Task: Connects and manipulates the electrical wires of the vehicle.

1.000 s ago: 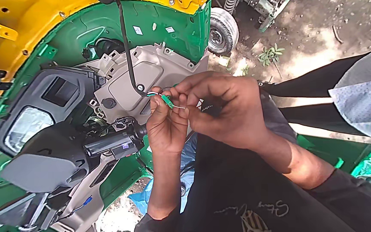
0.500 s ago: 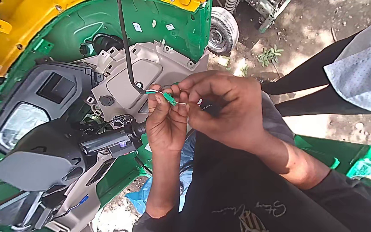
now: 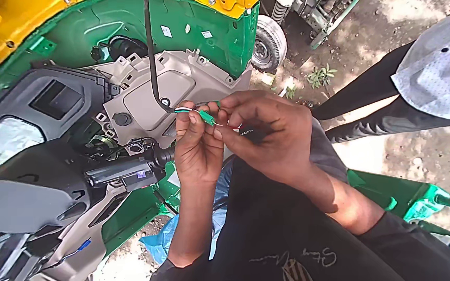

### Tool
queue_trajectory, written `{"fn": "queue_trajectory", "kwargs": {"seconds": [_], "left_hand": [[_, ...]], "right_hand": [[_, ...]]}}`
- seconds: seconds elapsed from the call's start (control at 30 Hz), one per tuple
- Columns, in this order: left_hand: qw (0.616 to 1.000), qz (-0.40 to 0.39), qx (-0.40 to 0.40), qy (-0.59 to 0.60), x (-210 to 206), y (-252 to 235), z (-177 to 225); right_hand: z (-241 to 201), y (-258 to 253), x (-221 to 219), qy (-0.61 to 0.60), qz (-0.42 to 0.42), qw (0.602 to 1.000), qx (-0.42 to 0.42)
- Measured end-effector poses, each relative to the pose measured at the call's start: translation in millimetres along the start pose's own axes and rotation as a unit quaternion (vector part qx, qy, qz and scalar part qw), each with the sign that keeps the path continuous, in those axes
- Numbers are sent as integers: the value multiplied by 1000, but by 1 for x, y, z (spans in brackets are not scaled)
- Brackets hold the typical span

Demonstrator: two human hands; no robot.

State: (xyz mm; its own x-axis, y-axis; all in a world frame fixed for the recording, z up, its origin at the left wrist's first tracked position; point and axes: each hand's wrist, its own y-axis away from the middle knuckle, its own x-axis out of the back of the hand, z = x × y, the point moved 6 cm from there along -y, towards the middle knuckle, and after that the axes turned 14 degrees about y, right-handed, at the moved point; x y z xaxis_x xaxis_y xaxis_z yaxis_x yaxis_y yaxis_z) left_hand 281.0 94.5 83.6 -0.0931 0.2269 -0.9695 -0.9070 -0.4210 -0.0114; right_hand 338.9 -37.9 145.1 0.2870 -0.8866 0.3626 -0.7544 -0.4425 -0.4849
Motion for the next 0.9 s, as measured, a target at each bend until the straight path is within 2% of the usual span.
{"fn": "queue_trajectory", "kwargs": {"seconds": [0.57, 0.9], "left_hand": [[1000, -5, -11, -27, 0, -1, -4], [996, -1, -55, -77, 0, -3, -2]], "right_hand": [[-1, 0, -1, 39, 17, 999, 9], [4, -3, -4, 37, 20, 999, 17]]}}
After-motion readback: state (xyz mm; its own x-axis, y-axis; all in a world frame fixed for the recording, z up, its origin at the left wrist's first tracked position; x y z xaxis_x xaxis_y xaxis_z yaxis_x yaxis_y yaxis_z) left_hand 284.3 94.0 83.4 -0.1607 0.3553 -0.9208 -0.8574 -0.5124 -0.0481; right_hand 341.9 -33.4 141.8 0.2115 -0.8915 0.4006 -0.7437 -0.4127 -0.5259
